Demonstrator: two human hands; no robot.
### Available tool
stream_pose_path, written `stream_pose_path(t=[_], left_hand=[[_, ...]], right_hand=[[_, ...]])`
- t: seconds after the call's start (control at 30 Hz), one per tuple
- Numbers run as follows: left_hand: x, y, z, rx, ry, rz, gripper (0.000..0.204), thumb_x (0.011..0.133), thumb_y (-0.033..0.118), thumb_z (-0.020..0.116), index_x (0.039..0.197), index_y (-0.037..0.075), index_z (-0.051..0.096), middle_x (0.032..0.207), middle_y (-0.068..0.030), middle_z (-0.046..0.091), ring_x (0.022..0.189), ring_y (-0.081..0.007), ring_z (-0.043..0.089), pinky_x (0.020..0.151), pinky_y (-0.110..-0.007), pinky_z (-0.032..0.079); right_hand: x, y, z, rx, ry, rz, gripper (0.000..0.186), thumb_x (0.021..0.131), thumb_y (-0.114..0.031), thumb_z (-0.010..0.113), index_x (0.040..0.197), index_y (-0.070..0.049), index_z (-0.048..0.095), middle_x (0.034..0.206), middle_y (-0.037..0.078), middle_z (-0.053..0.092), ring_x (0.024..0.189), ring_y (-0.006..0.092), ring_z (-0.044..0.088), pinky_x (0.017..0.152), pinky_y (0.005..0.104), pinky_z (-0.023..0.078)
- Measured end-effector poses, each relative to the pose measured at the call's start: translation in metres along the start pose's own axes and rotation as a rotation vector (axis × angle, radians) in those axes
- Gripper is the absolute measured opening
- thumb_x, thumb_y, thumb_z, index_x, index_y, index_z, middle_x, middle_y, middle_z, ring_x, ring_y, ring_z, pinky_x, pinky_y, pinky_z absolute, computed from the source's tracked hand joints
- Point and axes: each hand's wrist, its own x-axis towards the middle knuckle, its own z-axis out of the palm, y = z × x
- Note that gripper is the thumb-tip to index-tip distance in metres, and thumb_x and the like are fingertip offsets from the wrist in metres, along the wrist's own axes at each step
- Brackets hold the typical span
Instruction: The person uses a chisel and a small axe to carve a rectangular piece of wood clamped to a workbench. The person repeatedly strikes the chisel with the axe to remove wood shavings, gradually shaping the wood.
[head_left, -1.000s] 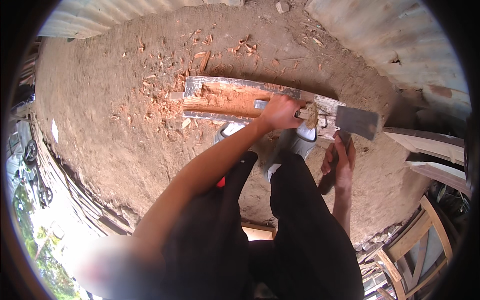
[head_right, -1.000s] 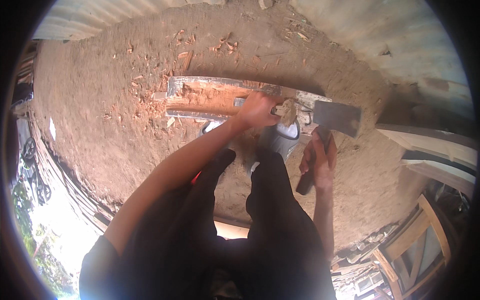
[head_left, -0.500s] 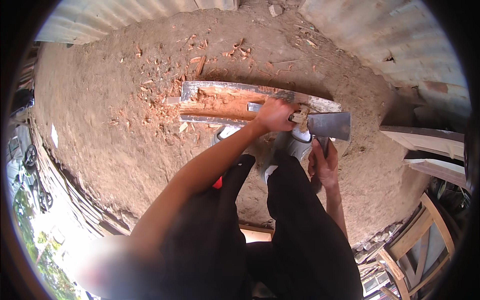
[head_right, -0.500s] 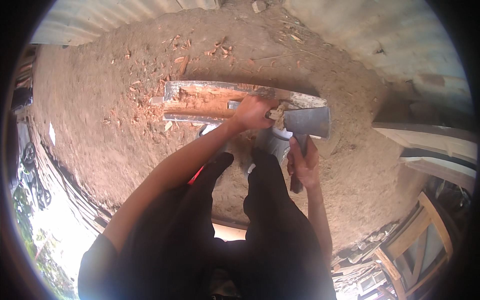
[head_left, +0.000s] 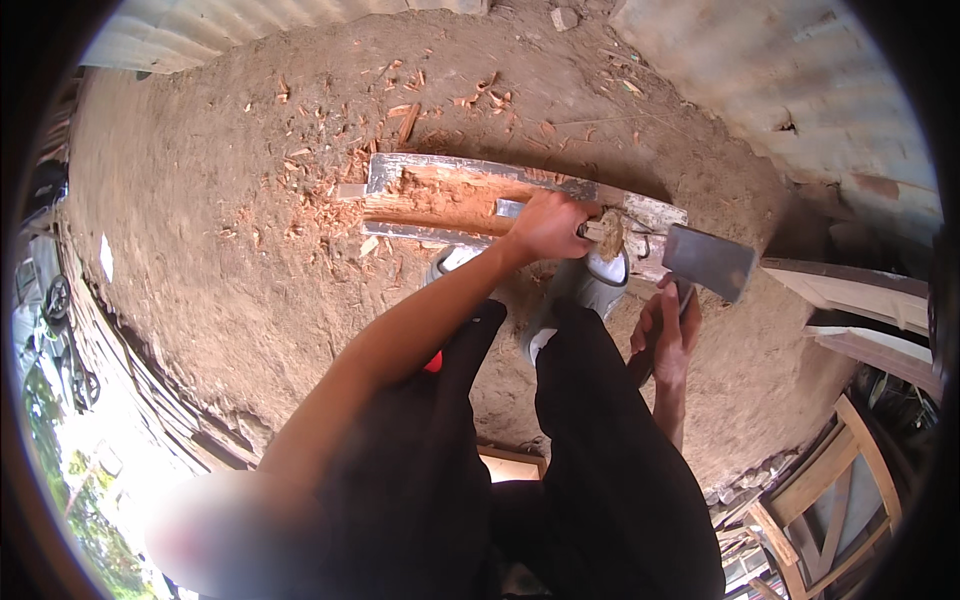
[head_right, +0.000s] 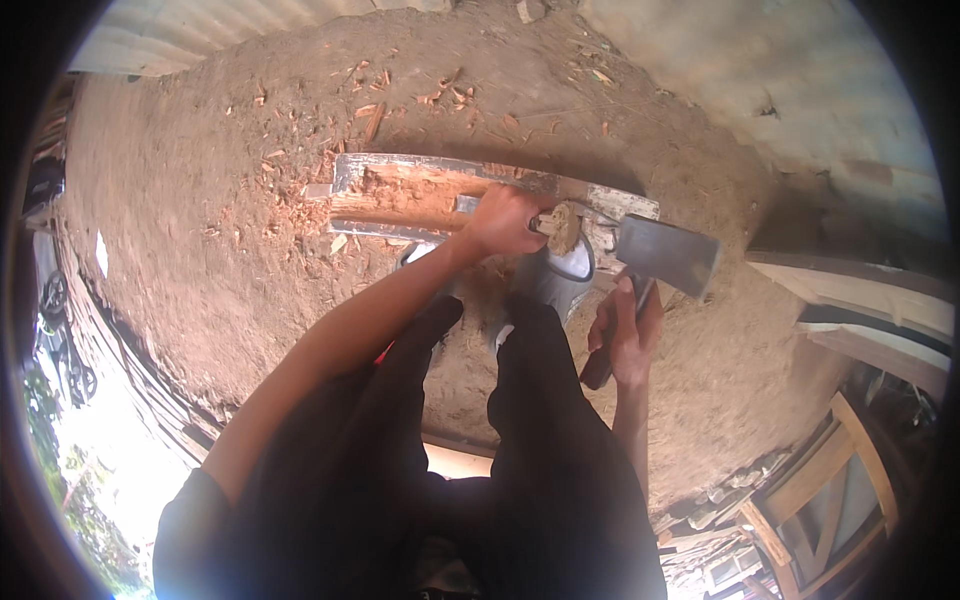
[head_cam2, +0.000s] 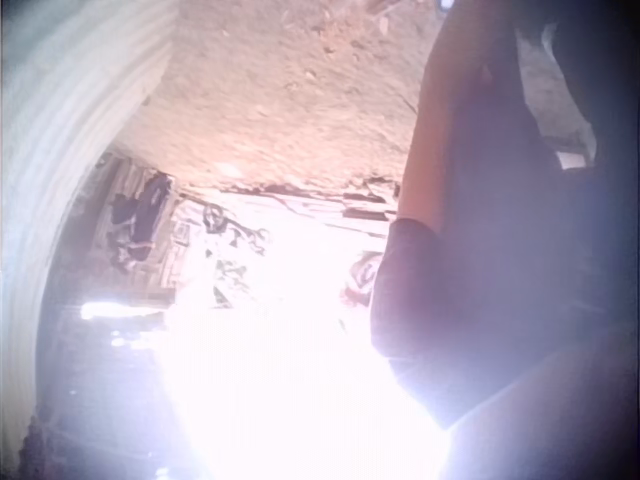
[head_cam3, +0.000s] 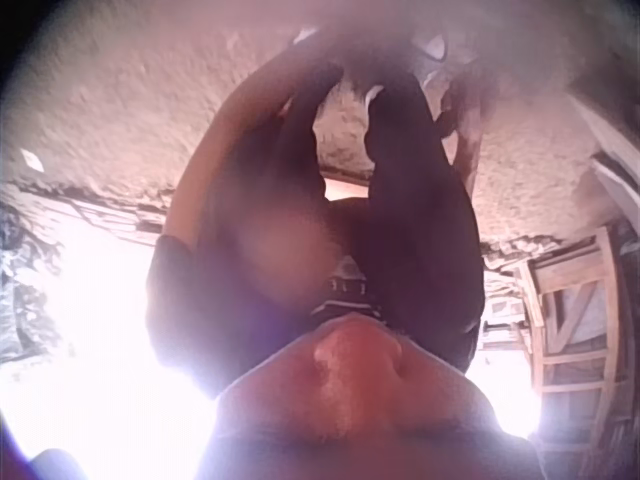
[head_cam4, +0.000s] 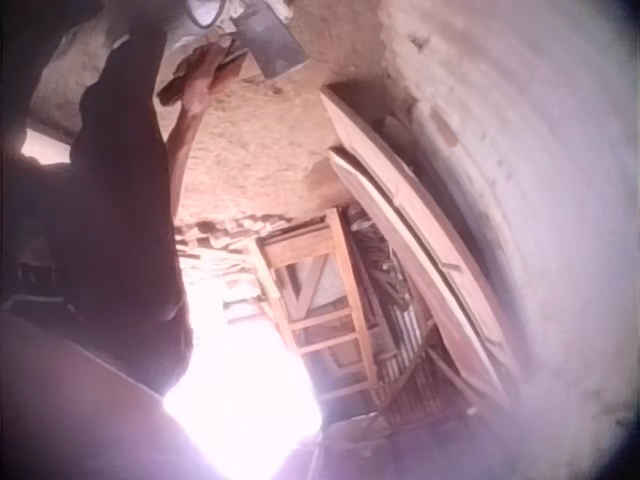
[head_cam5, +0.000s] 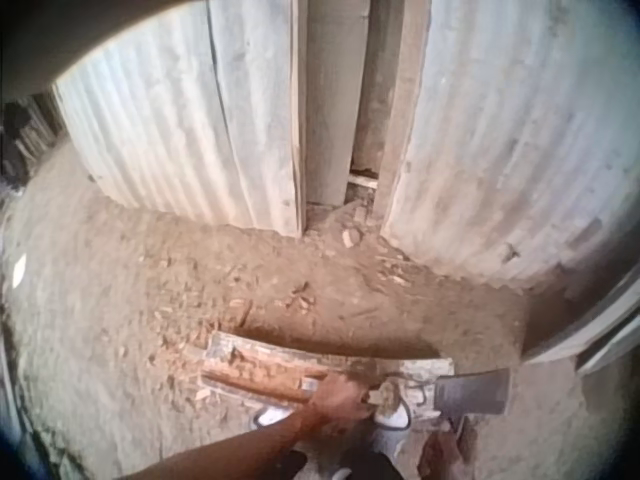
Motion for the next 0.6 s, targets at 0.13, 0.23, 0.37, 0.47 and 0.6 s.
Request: stream_pose_path(t=[0.13, 0.23, 0.37, 0.47, 0.6], left_hand=[[0.001, 0.001, -0.001, -0.066, 0.043, 0.045, 0.031, 0.067, 0.03, 0.075, 0.093, 0.012, 0.074, 0.072, -0.0173, 0.07, 0.073, -0.0376, 0.072, 0.067, -0.049, 0.057], [-0.004, -0.001, -0.007, -0.048, 0.03, 0.057, 0.04, 0.062, 0.019, 0.073, 0.102, 0.013, 0.076, 0.075, -0.0144, 0.071, 0.072, -0.0364, 0.07, 0.065, -0.045, 0.055], [-0.009, -0.006, -0.012, -0.09, 0.073, 0.042, 0.038, 0.062, 0.018, 0.073, 0.1, 0.013, 0.077, 0.075, -0.0149, 0.07, 0.072, -0.0372, 0.069, 0.065, -0.045, 0.055], [-0.01, -0.009, -0.015, -0.126, 0.069, 0.032, 0.037, 0.062, 0.018, 0.073, 0.098, 0.013, 0.077, 0.076, -0.0155, 0.07, 0.072, -0.0381, 0.069, 0.065, -0.046, 0.055], [-0.011, -0.006, -0.018, -0.172, 0.041, 0.066, 0.037, 0.06, 0.017, 0.073, 0.096, 0.011, 0.077, 0.076, -0.0173, 0.07, 0.072, -0.0392, 0.068, 0.065, -0.046, 0.054]], right_hand=[[-0.005, 0.016, 0.015, -0.041, 0.038, -0.008, 0.026, 0.106, -0.026, 0.056, 0.115, -0.002, 0.051, 0.063, 0.004, 0.05, 0.042, 0.0131, 0.05, 0.037, 0.0285, 0.039], [0.002, 0.015, 0.013, -0.241, -0.099, 0.054, 0.031, 0.106, -0.03, 0.06, 0.114, -0.002, 0.052, 0.064, 0.003, 0.051, 0.043, 0.0125, 0.049, 0.038, 0.0281, 0.04], [-0.011, 0.002, 0.025, -0.097, -0.072, -0.027, 0.036, 0.107, -0.034, 0.056, 0.119, 0.0, 0.051, 0.065, 0.004, 0.05, 0.043, 0.0128, 0.049, 0.038, 0.0279, 0.04], [-0.022, 0.001, 0.023, -0.071, -0.057, -0.094, 0.042, 0.108, -0.039, 0.054, 0.12, 0.001, 0.049, 0.064, 0.004, 0.048, 0.043, 0.0132, 0.049, 0.038, 0.0275, 0.039], [-0.024, -0.017, 0.017, -0.161, -0.117, -0.13, 0.046, 0.108, -0.043, 0.054, 0.121, 0.001, 0.048, 0.063, 0.004, 0.048, 0.042, 0.0131, 0.049, 0.037, 0.0275, 0.039]])
